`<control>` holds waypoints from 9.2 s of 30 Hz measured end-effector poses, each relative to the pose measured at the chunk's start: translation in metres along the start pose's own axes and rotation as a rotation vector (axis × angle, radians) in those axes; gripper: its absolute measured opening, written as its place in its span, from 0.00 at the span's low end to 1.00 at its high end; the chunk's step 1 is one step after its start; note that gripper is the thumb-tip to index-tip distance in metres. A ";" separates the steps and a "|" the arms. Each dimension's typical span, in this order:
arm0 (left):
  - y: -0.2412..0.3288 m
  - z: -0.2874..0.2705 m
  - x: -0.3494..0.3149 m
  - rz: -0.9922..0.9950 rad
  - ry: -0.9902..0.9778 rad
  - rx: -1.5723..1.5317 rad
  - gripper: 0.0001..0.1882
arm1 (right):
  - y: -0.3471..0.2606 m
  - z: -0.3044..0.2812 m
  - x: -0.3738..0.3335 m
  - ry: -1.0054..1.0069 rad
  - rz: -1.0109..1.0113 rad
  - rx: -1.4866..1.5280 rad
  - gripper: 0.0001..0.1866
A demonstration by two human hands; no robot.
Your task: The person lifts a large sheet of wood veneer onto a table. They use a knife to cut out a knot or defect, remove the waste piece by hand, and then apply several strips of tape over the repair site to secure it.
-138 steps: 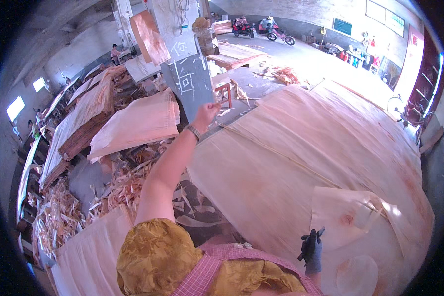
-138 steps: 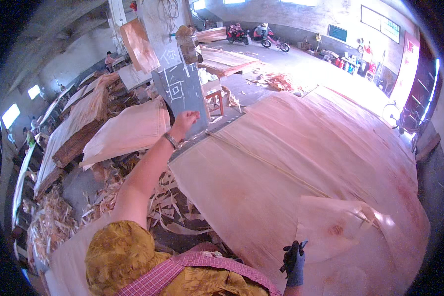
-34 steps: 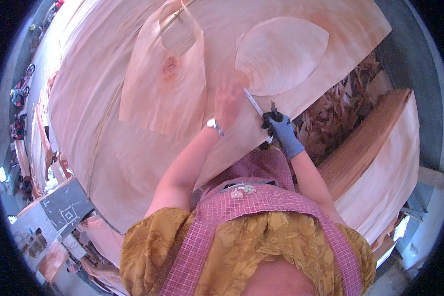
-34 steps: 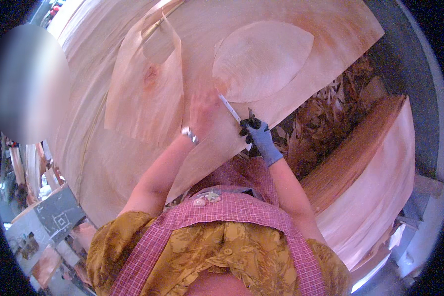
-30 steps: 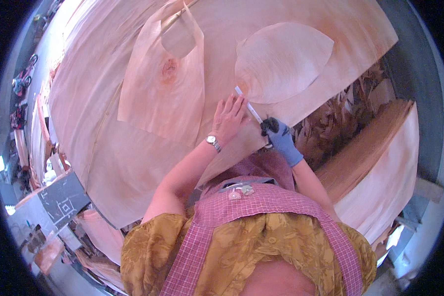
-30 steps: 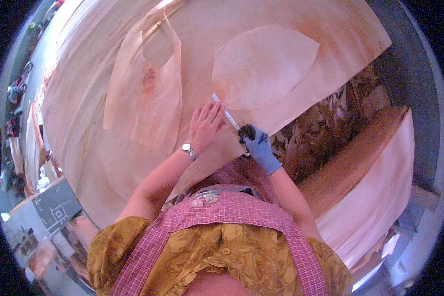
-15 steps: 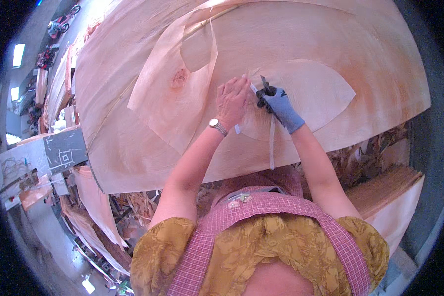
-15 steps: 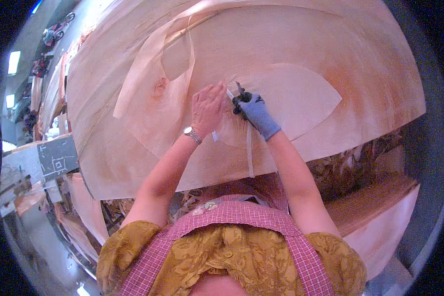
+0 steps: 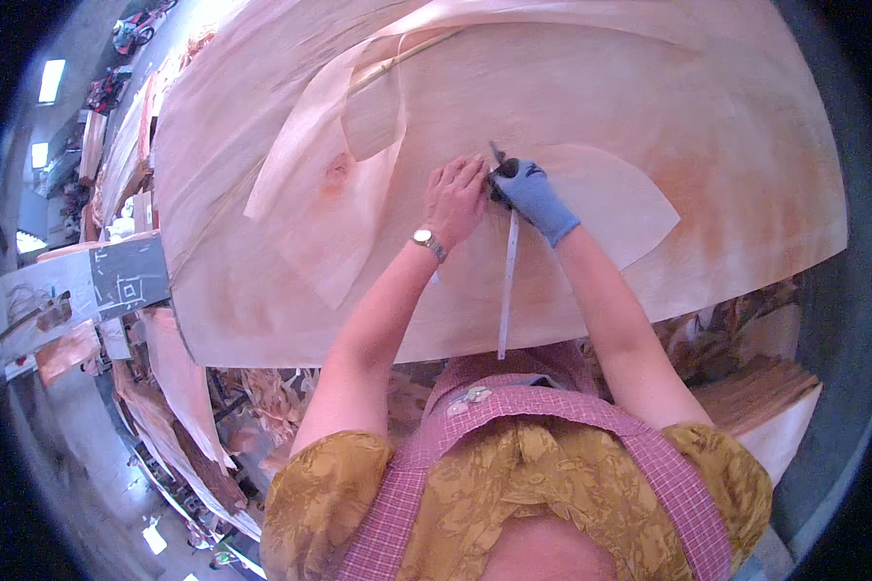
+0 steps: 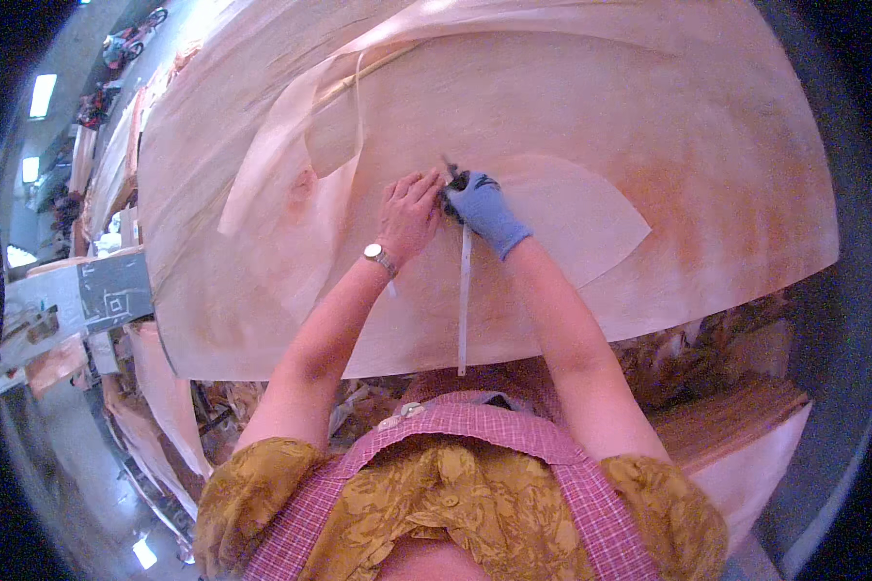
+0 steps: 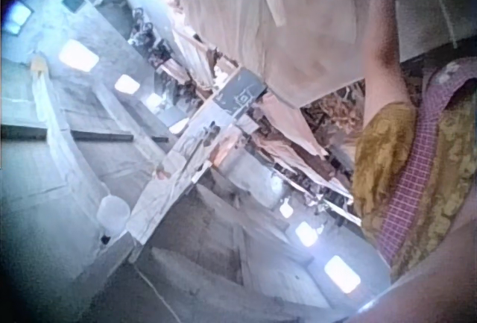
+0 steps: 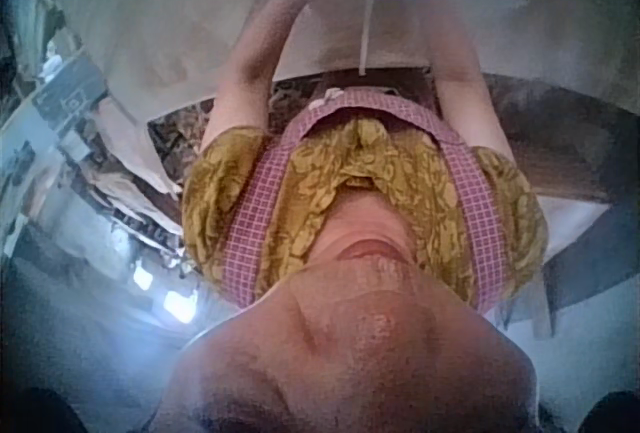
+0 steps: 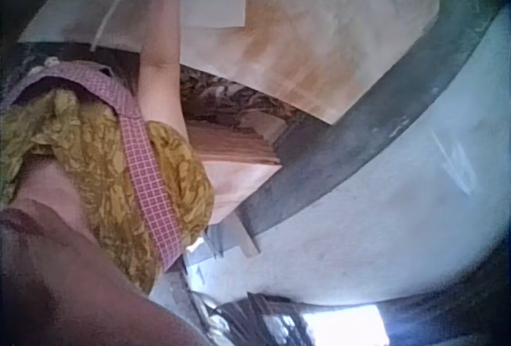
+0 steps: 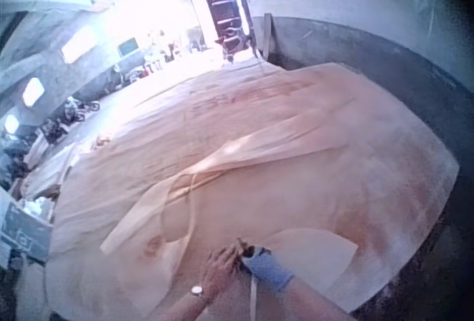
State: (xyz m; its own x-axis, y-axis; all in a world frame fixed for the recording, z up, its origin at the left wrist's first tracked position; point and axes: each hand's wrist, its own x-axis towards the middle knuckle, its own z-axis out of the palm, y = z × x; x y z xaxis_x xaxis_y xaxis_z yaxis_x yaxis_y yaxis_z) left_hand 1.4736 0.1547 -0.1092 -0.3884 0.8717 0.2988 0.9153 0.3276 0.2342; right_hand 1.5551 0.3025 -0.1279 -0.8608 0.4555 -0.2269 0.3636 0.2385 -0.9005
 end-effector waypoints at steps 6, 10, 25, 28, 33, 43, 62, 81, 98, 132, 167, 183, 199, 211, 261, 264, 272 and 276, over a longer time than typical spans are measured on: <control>0.004 0.000 0.010 -0.040 -0.043 -0.029 0.21 | 0.008 -0.068 -0.002 0.228 0.095 -0.265 0.22; 0.048 0.034 0.066 0.038 0.006 -0.207 0.27 | 0.031 -0.113 0.010 0.285 0.210 -0.425 0.23; 0.113 0.040 0.094 -0.047 -0.251 -0.179 0.34 | 0.035 -0.197 -0.240 0.127 0.559 0.653 0.08; 0.188 0.052 0.073 -0.009 -0.147 -0.147 0.39 | 0.085 -0.242 -0.306 0.262 0.589 0.757 0.06; 0.263 0.064 0.060 -0.087 -0.181 -0.128 0.40 | 0.149 -0.312 -0.373 0.543 0.541 0.763 0.05; 0.262 0.033 0.067 -0.271 0.072 -0.232 0.11 | 0.099 -0.327 -0.254 0.308 0.281 0.298 0.12; 0.245 -0.047 0.085 -0.428 0.318 -0.220 0.10 | 0.125 -0.287 -0.205 0.774 -0.290 0.176 0.07; 0.434 0.070 0.062 0.274 -0.324 -0.455 0.34 | 0.189 -0.397 -0.390 1.160 0.185 0.498 0.13; 0.516 0.100 0.096 0.147 -0.410 -0.796 0.11 | 0.160 -0.374 -0.389 0.833 0.022 0.465 0.12; 0.324 0.096 0.056 -0.092 0.009 -0.136 0.38 | 0.199 -0.377 -0.340 0.276 0.169 0.133 0.18; 0.277 0.043 -0.158 -0.325 -0.032 0.004 0.43 | -0.011 -0.252 -0.271 -0.189 0.303 0.292 0.12; 0.265 0.043 -0.155 -0.337 -0.119 0.143 0.38 | 0.093 -0.093 -0.215 -0.150 -0.141 -0.548 0.17; 0.235 0.012 -0.120 -0.286 -0.201 -0.122 0.25 | -0.049 -0.168 -0.202 -0.797 0.085 0.203 0.10; 0.048 0.008 -0.068 -0.923 0.442 0.000 0.31 | -0.086 -0.057 -0.204 -0.405 -0.619 -0.006 0.12; -0.062 -0.098 -0.133 -1.053 -0.349 0.171 0.24 | 0.060 -0.351 0.006 0.233 -0.338 -1.238 0.16; -0.096 -0.111 -0.137 -0.932 -0.110 0.084 0.12 | 0.058 -0.373 -0.011 0.352 -0.488 -1.292 0.09; -0.145 -0.128 -0.011 -0.547 -0.100 -0.055 0.08 | 0.086 -0.413 -0.151 0.213 -0.152 -1.279 0.26; -0.161 -0.109 0.046 -0.426 -0.208 -0.035 0.08 | 0.034 -0.355 -0.120 0.243 -0.204 -0.890 0.35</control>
State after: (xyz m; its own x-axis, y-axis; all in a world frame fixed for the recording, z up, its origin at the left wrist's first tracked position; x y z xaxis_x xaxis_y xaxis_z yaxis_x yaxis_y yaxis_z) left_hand 1.2971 0.1023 -0.0326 -0.6956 0.7181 -0.0214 0.6737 0.6624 0.3275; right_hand 1.7974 0.5604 0.0008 -0.8766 0.4750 0.0772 0.4388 0.8548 -0.2772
